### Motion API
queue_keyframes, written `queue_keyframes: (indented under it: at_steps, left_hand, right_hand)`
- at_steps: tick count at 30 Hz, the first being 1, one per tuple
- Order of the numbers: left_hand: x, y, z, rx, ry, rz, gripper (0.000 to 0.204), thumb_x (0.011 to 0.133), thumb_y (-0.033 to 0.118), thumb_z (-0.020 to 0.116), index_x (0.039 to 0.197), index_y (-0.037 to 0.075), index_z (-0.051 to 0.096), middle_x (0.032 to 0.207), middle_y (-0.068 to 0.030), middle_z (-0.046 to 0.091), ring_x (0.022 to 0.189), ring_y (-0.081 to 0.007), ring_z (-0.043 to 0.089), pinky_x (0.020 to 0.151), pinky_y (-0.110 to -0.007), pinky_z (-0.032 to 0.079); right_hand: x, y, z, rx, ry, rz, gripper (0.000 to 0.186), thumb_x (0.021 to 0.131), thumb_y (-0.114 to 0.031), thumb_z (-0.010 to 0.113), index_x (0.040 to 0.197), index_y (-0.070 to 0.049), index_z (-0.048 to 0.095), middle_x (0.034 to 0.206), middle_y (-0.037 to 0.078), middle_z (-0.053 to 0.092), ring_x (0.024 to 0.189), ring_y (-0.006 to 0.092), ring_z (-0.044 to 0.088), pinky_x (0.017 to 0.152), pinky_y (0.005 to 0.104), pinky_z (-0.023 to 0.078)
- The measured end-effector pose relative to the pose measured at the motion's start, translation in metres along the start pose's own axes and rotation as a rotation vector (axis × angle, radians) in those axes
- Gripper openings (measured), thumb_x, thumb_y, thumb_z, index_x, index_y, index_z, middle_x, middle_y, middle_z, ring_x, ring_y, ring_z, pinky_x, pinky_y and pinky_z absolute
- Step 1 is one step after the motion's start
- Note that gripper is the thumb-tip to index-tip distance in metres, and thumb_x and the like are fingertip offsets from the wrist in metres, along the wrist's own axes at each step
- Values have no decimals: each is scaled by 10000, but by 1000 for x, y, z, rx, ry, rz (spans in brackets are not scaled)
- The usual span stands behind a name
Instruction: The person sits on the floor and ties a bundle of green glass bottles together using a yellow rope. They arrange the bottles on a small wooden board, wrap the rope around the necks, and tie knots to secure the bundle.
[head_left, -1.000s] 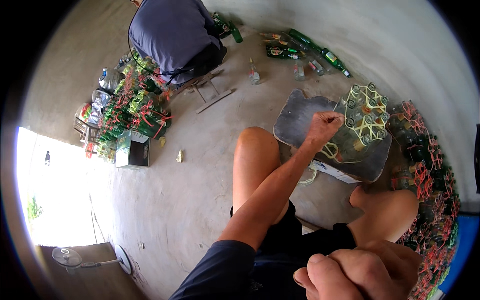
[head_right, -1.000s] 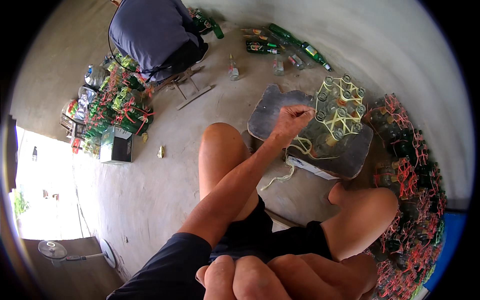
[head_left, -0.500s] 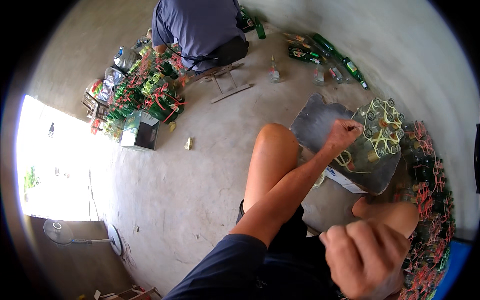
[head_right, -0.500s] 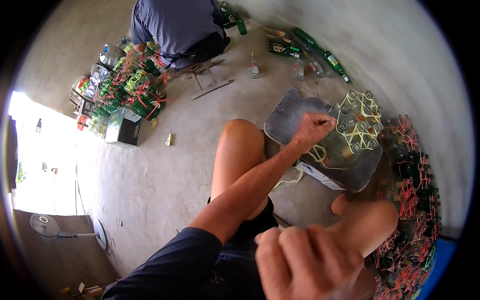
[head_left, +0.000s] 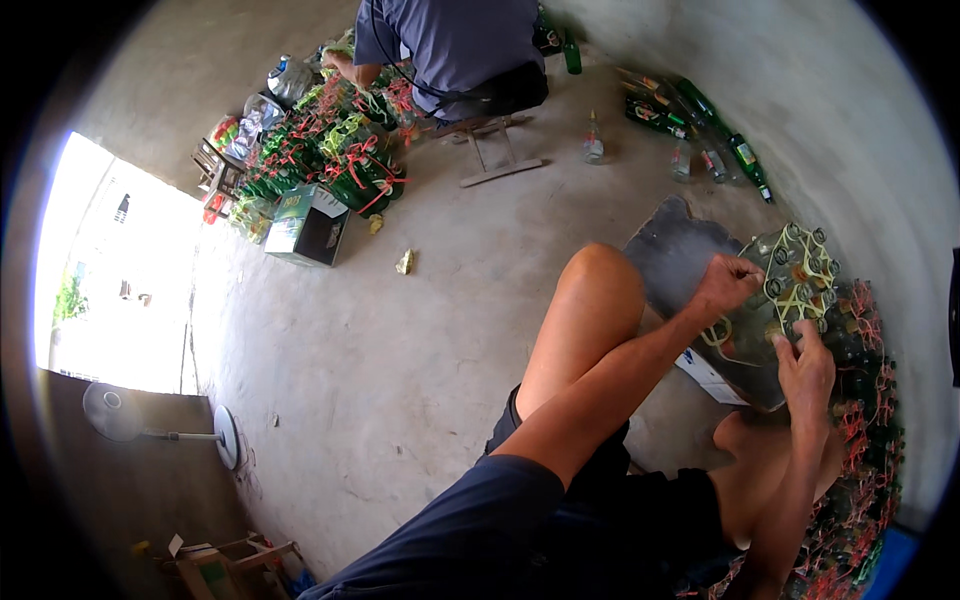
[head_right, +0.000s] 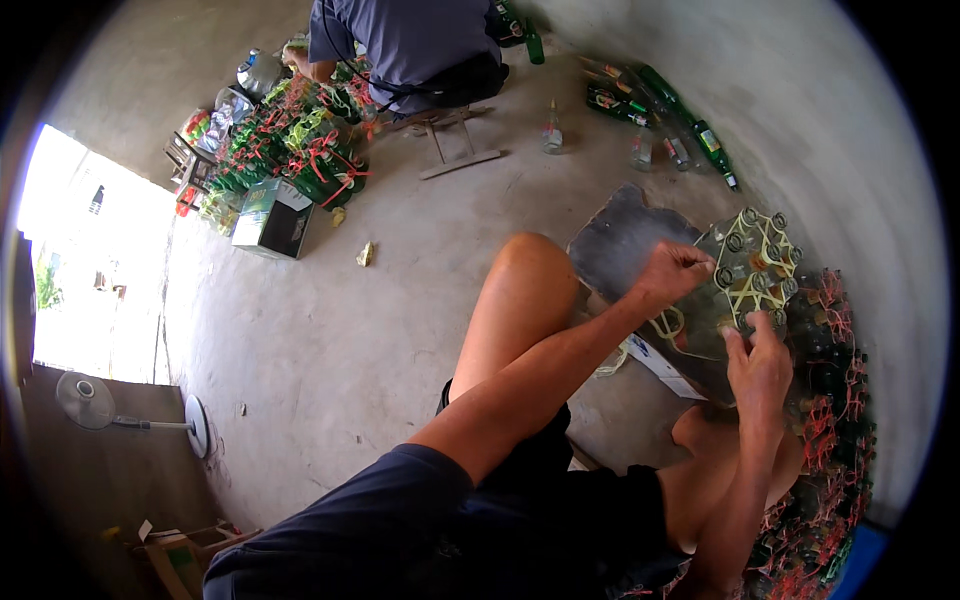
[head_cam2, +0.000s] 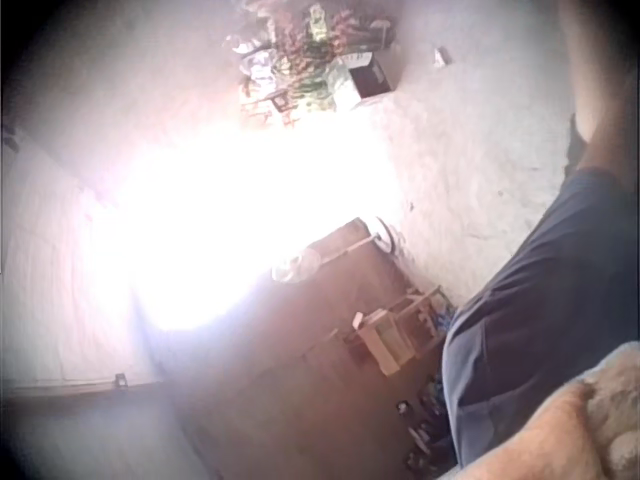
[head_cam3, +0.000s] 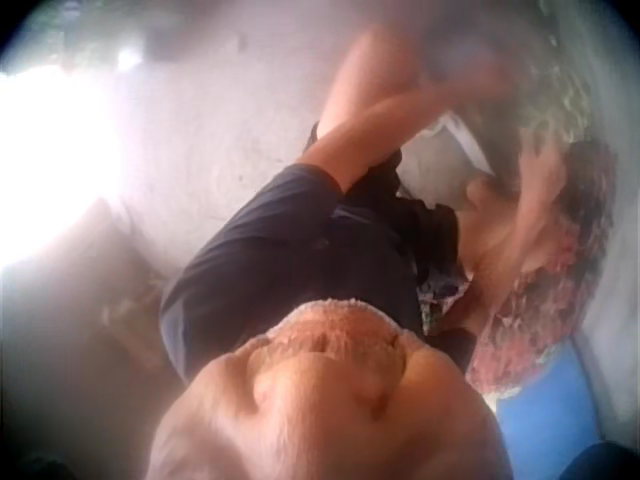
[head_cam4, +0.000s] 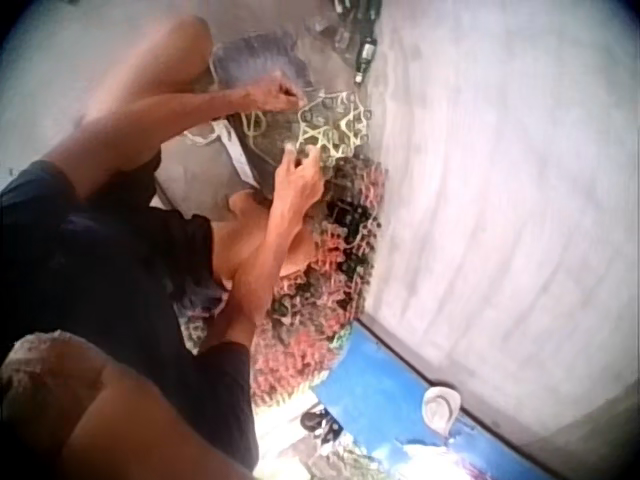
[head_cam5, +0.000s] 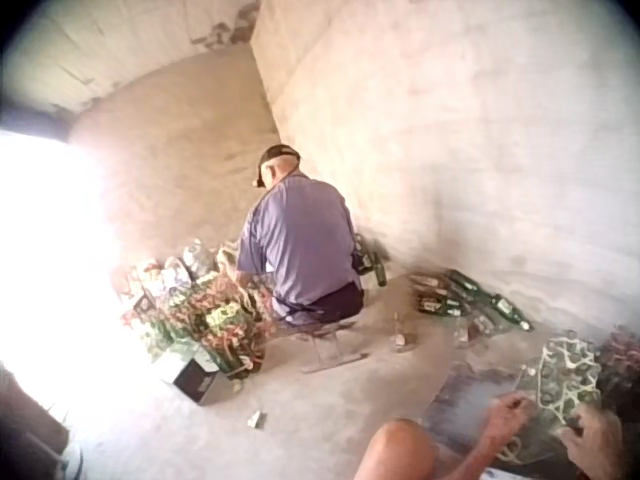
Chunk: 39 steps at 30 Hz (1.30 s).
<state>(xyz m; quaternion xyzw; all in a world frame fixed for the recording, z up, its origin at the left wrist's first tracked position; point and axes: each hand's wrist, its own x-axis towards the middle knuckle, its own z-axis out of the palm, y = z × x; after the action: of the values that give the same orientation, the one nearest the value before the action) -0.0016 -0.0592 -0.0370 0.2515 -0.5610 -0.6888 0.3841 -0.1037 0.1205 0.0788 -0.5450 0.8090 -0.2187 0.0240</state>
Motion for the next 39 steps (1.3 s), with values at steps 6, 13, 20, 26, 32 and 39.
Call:
queue_keyframes:
  at_steps: [6, 13, 20, 26, 32, 39]
  left_hand:
    - [1, -9, 3, -67, 1, -28, 148, 933, 91, 742, 964, -42, 796, 763, 16, 697, 713, -46, 582, 622, -276, 501]
    - [9, -23, 9, -34, 54, 51, 134, 873, 60, 747, 929, -52, 794, 757, -46, 736, 708, -86, 641, 638, -306, 540]
    - [13, -28, 17, 16, 130, 129, 113, 830, 52, 763, 893, -35, 797, 747, -102, 757, 687, -101, 663, 635, -318, 550]
    - [10, -26, 15, 88, 168, 118, 119, 818, 66, 768, 895, -21, 795, 722, -128, 745, 682, -99, 674, 623, -334, 544]
    - [8, -16, 20, 143, 204, 58, 131, 810, 113, 765, 906, 37, 811, 745, -171, 741, 663, -174, 716, 644, -359, 555]
    - [7, -13, 22, 221, 225, 19, 140, 803, 133, 737, 900, 75, 819, 800, -196, 740, 714, -304, 752, 690, -409, 576]
  right_hand:
    - [-2, 28, 26, 65, 141, -100, 199, 979, -137, 722, 1137, -45, 642, 834, 209, 666, 774, 406, 664, 675, 476, 498]
    - [-5, 31, 25, 110, 170, -138, 174, 981, -59, 672, 1143, -2, 643, 1028, 228, 669, 953, 433, 651, 827, 463, 522]
    - [-6, 35, 24, 184, 174, -156, 154, 981, -29, 655, 1122, 33, 649, 1007, 217, 667, 917, 403, 647, 842, 436, 529]
    - [-6, 36, 31, 218, 208, -137, 159, 984, -36, 665, 1128, 32, 661, 992, 192, 680, 886, 337, 662, 819, 415, 535]
    - [-8, 33, 30, 295, 228, 28, 229, 992, -65, 680, 1209, -2, 643, 848, 97, 611, 723, 192, 565, 691, 358, 505]
    - [-7, 43, 35, 398, 111, 104, 307, 1002, -105, 689, 1288, -21, 616, 730, 31, 520, 640, 118, 487, 610, 316, 453]
